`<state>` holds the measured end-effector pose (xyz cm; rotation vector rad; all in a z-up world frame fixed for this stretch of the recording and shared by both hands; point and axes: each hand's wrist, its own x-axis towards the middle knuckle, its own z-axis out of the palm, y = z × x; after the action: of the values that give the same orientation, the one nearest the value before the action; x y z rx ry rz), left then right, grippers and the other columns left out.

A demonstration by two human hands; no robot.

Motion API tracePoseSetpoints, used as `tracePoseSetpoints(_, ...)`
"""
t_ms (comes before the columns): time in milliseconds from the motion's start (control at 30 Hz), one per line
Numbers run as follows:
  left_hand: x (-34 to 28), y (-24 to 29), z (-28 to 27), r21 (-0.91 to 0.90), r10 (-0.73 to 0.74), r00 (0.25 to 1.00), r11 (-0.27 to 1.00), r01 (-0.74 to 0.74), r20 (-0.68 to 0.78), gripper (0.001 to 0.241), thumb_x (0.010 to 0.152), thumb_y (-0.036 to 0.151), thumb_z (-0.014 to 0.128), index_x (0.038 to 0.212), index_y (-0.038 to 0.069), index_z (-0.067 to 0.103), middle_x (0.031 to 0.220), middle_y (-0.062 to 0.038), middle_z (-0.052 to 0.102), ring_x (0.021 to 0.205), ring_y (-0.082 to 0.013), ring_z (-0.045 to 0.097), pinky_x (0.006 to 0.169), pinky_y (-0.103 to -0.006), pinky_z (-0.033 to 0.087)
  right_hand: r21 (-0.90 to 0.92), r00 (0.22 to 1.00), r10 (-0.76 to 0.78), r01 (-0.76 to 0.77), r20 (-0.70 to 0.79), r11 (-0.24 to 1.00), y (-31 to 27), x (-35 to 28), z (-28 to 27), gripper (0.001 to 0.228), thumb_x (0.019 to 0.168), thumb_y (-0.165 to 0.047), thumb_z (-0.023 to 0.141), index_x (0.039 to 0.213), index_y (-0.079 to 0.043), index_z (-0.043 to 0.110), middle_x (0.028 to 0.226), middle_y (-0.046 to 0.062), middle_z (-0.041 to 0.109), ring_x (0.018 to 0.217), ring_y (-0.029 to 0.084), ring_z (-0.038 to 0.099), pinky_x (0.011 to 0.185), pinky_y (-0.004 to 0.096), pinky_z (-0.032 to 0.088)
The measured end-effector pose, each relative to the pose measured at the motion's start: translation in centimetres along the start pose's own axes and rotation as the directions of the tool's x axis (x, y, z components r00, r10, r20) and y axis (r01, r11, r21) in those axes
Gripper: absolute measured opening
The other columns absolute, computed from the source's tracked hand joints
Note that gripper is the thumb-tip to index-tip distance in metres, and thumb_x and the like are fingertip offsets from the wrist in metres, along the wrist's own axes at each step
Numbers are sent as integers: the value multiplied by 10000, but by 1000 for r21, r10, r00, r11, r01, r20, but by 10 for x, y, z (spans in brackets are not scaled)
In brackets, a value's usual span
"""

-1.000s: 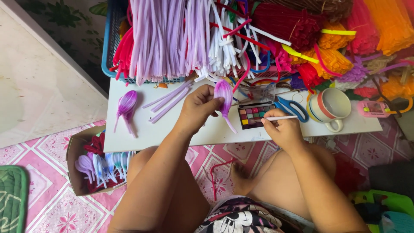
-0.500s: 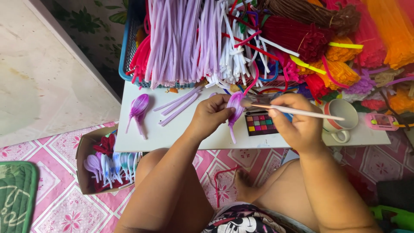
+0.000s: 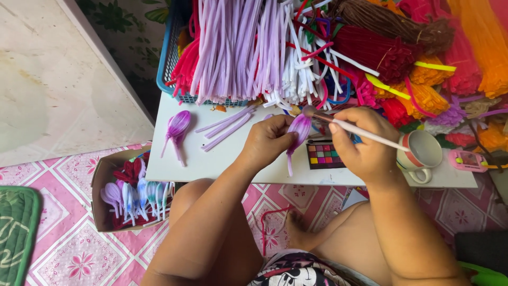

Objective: The person sits on the floor and uses a paintbrush to apply color from a palette onto small purple plastic flower-like objects. They handle the objects one at a time, painting them and placing them into a cardboard box.

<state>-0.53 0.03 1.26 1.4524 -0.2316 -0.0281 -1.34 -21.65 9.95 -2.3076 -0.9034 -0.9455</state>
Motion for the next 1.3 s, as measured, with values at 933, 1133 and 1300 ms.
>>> tracePoseSetpoints(933, -7, 18, 4, 531, 111, 992, 845, -64, -55, 211, 847, 229, 663, 1044, 171, 710, 722, -63, 735, 747, -338, 732, 703, -425, 587, 110, 998, 10, -17, 61, 994, -33, 16, 3, 64, 928, -149, 768, 959, -101, 740, 717, 34, 677, 728, 285, 713, 702, 394, 583)
tracePoseSetpoints(1133, -3, 11, 3, 518, 114, 992, 853, -68, -57, 233, 850, 228, 661, 1067, 165, 716, 739, -57, 747, 753, -320, 744, 692, -417, 591, -46, 997, -47, 51, 68, 998, 0, 8, -2, 101, 941, -166, 787, 975, -88, 733, 678, 48, 634, 697, 291, 693, 691, 397, 574)
tracePoseSetpoints(1300, -6, 12, 6, 513, 120, 992, 855, -80, -44, 203, 843, 217, 656, 1031, 169, 715, 684, -46, 731, 671, -307, 738, 697, -428, 602, 68, 996, 36, -41, 76, 997, -34, 12, 0, 81, 902, -157, 794, 954, -114, 748, 716, 41, 686, 736, 294, 719, 717, 397, 578)
